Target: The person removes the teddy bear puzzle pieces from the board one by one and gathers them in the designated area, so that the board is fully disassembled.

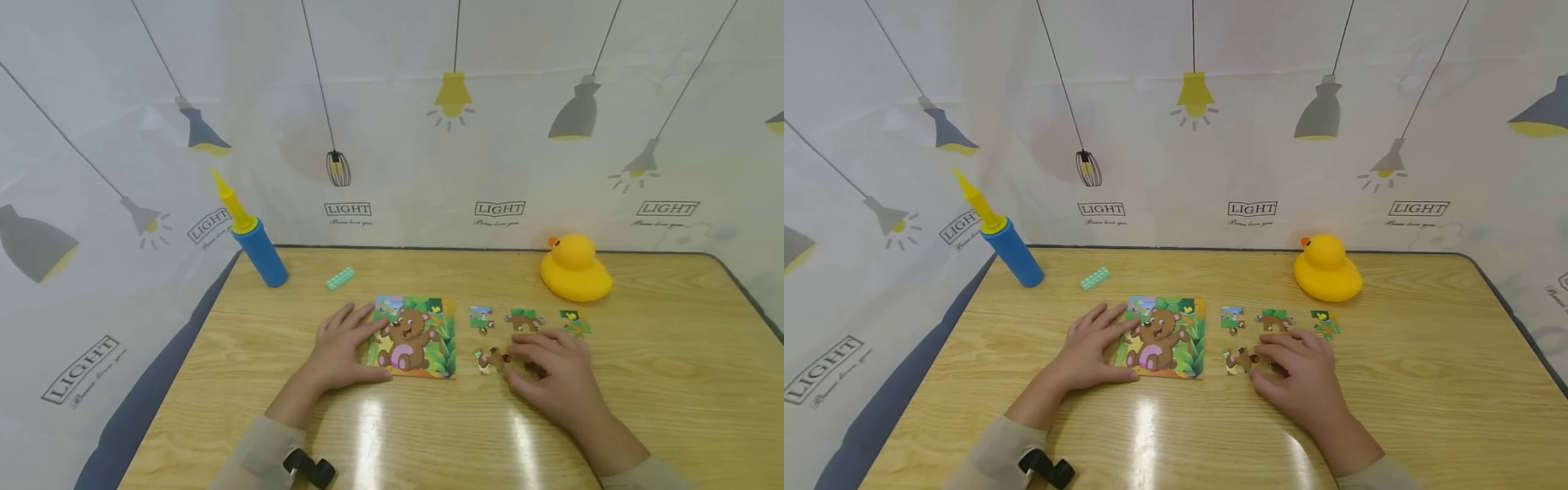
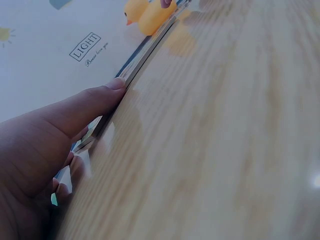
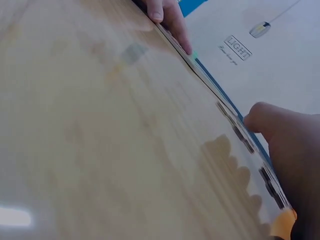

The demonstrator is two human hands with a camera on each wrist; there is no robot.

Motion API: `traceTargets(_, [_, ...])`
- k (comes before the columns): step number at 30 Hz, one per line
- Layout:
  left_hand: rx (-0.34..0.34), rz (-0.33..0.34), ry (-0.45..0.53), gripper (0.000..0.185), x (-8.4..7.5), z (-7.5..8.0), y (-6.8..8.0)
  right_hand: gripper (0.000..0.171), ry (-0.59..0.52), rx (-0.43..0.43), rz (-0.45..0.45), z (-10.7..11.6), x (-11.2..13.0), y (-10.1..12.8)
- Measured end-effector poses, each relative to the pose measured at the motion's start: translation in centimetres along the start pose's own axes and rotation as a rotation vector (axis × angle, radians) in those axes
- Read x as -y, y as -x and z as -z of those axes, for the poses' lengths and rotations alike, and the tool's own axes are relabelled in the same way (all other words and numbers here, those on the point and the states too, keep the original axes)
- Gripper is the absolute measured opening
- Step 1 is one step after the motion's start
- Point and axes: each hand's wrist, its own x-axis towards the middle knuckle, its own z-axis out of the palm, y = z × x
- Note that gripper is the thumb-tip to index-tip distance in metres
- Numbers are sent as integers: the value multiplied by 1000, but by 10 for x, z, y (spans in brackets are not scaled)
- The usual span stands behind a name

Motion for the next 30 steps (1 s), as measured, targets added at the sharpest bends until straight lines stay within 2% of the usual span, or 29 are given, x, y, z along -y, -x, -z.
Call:
traceTargets(12, [6,0,-6,103,0,1,1,13,81,77,-36,-25,23,-13])
traceTargets(20, [-1,-2,2,101,-1,2,2,16,157,75,-100,-33,30,-16])
traceTargets(26, [4,-6,-2,101,1,0,1,26,131,47,-128,-49,42,-23])
traceTargets(30, [2,-9,-1,101,0,0,0,30,114,84,-104,-62,56,-32])
